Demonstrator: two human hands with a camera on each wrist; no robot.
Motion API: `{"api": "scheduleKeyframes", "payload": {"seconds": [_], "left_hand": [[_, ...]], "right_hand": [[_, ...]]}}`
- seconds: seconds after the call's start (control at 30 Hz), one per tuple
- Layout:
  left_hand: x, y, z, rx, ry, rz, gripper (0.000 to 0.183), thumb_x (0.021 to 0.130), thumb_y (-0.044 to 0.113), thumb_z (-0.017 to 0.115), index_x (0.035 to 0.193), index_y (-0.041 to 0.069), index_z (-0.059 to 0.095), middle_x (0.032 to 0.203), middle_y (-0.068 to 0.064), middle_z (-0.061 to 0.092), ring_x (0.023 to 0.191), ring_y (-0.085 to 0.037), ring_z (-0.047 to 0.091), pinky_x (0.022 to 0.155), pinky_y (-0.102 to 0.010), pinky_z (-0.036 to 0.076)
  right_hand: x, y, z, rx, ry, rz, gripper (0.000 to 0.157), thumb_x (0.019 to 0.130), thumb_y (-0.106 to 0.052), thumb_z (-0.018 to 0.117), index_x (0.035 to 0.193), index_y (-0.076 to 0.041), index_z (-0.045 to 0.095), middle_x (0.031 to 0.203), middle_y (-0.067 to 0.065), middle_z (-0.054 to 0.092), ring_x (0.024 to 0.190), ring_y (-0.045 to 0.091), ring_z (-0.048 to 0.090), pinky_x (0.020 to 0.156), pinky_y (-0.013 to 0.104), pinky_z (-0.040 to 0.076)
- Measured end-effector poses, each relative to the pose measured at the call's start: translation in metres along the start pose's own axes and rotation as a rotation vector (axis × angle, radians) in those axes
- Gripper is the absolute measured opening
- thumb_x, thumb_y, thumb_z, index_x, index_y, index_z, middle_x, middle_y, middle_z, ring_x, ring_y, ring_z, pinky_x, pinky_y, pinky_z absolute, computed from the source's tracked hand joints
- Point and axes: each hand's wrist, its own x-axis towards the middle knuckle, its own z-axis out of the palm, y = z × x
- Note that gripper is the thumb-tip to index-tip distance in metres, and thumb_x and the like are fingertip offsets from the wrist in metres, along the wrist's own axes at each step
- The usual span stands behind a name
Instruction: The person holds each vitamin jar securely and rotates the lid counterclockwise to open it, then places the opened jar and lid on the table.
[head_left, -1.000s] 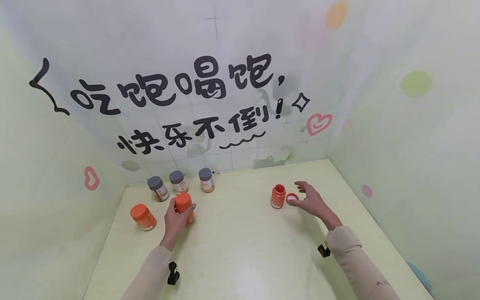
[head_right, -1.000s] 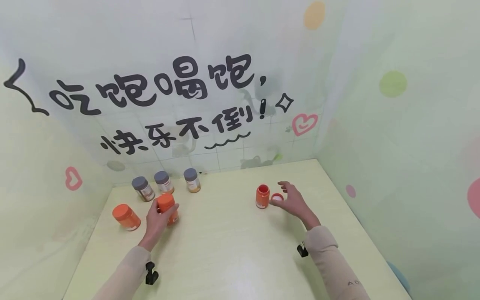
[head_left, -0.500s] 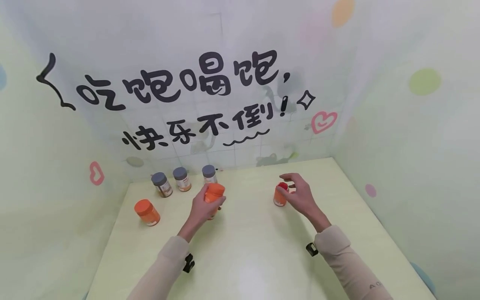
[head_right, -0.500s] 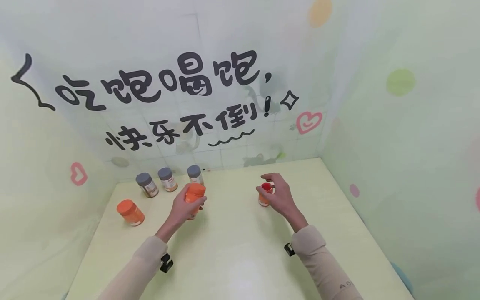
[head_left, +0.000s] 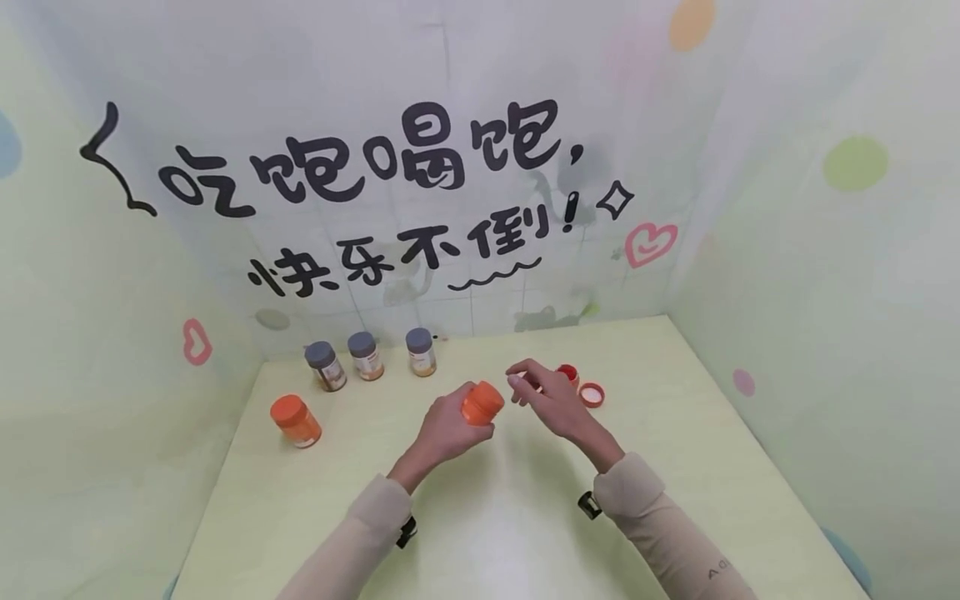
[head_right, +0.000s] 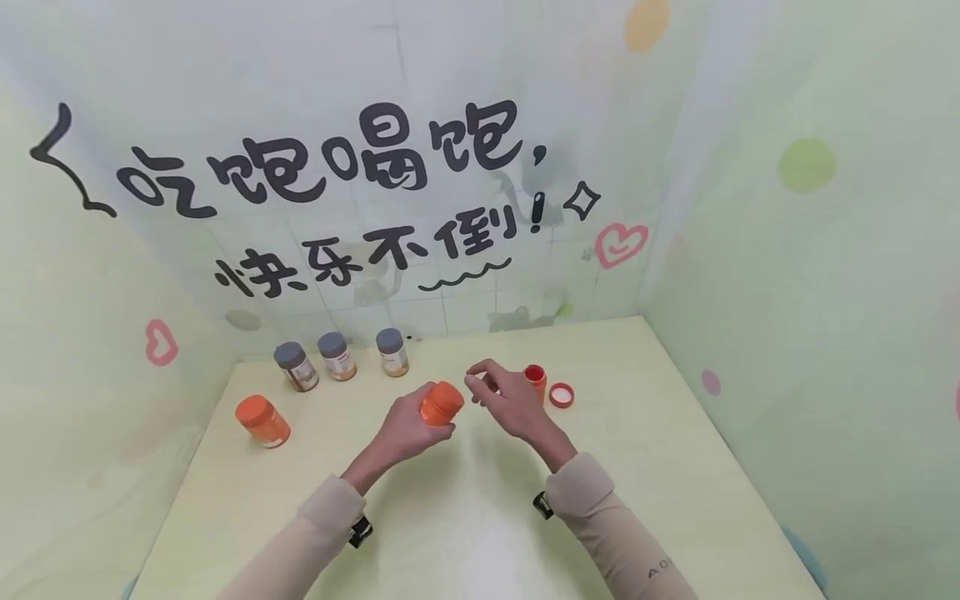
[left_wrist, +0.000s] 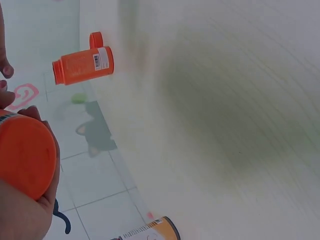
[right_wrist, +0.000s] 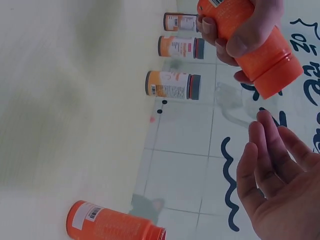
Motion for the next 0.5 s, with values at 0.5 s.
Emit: {"api": "scheduleKeyframes", "payload": {"seconds": [0.5], "left_hand": [[-0.015, 0.028, 0.016, 0.325, 0.147, 0.088, 0.043, 0.073, 0.03, 0.077, 0.109, 0.018, 0.058, 0.08, 0.006, 0.064, 0.062, -0.01, 0.053, 0.056, -0.024, 0.044]], "right_hand": [[-0.001, -0.015, 0.015, -0.26, -0.023, 0.017, 0.035, 0.096, -0.058, 0.05, 0.095, -0.027, 0.064, 0.064, -0.008, 0.058, 0.057, 0.01, 0.052, 0.053, 0.027, 0.045]]}}
